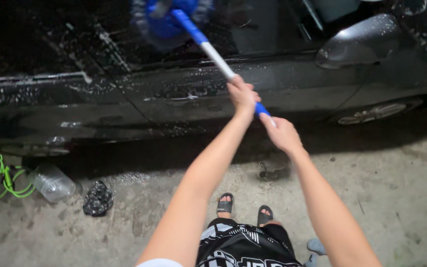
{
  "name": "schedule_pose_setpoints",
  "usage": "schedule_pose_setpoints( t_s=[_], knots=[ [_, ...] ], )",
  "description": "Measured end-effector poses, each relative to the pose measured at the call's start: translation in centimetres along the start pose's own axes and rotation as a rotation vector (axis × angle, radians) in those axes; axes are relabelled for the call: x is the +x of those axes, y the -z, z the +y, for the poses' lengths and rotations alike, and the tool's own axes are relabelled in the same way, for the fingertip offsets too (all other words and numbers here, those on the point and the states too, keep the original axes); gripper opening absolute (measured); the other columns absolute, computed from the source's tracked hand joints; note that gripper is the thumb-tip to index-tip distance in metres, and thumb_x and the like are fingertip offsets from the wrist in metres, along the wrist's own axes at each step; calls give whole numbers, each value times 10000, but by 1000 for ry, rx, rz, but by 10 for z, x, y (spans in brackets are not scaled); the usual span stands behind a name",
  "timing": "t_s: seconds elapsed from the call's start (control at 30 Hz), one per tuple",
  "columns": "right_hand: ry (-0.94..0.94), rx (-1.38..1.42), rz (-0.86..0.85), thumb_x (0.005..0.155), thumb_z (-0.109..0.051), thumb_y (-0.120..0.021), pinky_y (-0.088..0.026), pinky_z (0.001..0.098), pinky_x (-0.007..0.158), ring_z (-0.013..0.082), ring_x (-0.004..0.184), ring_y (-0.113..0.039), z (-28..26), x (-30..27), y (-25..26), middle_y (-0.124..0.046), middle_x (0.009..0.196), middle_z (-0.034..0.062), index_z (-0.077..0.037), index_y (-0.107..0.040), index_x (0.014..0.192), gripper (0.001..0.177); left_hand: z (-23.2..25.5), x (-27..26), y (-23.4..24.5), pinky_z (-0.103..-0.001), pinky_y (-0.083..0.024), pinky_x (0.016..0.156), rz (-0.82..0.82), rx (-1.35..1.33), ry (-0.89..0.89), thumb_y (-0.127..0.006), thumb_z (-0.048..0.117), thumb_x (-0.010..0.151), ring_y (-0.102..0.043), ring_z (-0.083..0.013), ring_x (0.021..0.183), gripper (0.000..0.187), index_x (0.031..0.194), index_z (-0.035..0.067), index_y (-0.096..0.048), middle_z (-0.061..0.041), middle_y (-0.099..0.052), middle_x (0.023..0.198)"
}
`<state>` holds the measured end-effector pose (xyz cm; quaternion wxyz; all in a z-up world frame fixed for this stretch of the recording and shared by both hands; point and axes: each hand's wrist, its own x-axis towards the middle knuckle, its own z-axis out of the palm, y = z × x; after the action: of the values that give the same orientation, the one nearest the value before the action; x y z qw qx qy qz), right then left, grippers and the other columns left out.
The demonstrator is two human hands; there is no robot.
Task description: The person scrubs the rear and side of a black car using a long-handled blue brush and applies soap from a yellow bottle. They work on the trunk, rear window, side panels, and wheel, then rinse the brush with a hose.
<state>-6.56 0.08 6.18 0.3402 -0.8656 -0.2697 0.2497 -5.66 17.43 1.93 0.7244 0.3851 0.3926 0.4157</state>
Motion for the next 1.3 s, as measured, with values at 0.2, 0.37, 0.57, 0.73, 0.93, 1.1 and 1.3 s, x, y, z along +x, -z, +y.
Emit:
schedule_pose_setpoints(
  t_s=[0.2,0.37,0.57,0.73,0.93,1.1,1.3],
  knots=[
    [-121,221,43,1031,-592,-517,-500,431,615,267,624,-614,103,3,11,-627,667,169,17,-671,756,686,-52,-45,-44,-305,-453,367,-219,130,118,-415,531,1056,-509,-135,439,453,1035,79,-398,-71,-555,746],
    [36,63,64,966,-569,-574,-483,411,613,217,581,-542,141,-8,37,-590,618,168,8,-649,726,629,-74,-100,-68,-282,-340,343,-78,-39,161,-423,519,1071,-406,-110,415,440,1017,83,-397,-51,-472,731],
    [103,-24,-76,952,-590,-569,-476,417,596,224,558,-503,152,16,130,-576,575,159,16,-609,690,662,-73,-126,-132,-278,-335,353,31,-223,57,-387,490,1068,-391,-103,418,392,1040,99,-387,-42,-470,765],
    [38,116,-154,984,-635,-555,-434,388,519,182,539,-487,137,36,177,-550,582,81,-1,-577,681,703,-59,-116,-187,-259,-304,344,-7,-279,-3,-365,460,1065,-401,-97,419,406,1220,93,-449,-45,-516,794],
    [-24,148,-84,952,-657,-532,-423,344,446,170,481,-535,113,43,231,-553,575,50,-53,-582,689,661,-38,-94,-242,-301,-478,375,-106,72,-118,-327,433,1062,-511,-138,447,453,1295,65,-455,-97,-561,786],
    [-71,127,-30,927,-685,-542,-431,316,470,140,501,-553,117,61,274,-577,580,28,-53,-601,654,691,-50,-84,-290,-325,-504,383,-148,72,-72,-363,427,1042,-555,-161,455,384,1134,56,-396,-103,-590,796],
    [-242,318,15,1005,-698,-368,-314,375,379,212,385,-418,143,57,293,-440,507,82,-59,-463,592,767,-105,-80,-352,-351,-481,369,-337,131,81,-459,410,1028,-538,-166,456,364,1038,48,-418,-116,-579,807]
  ],
)
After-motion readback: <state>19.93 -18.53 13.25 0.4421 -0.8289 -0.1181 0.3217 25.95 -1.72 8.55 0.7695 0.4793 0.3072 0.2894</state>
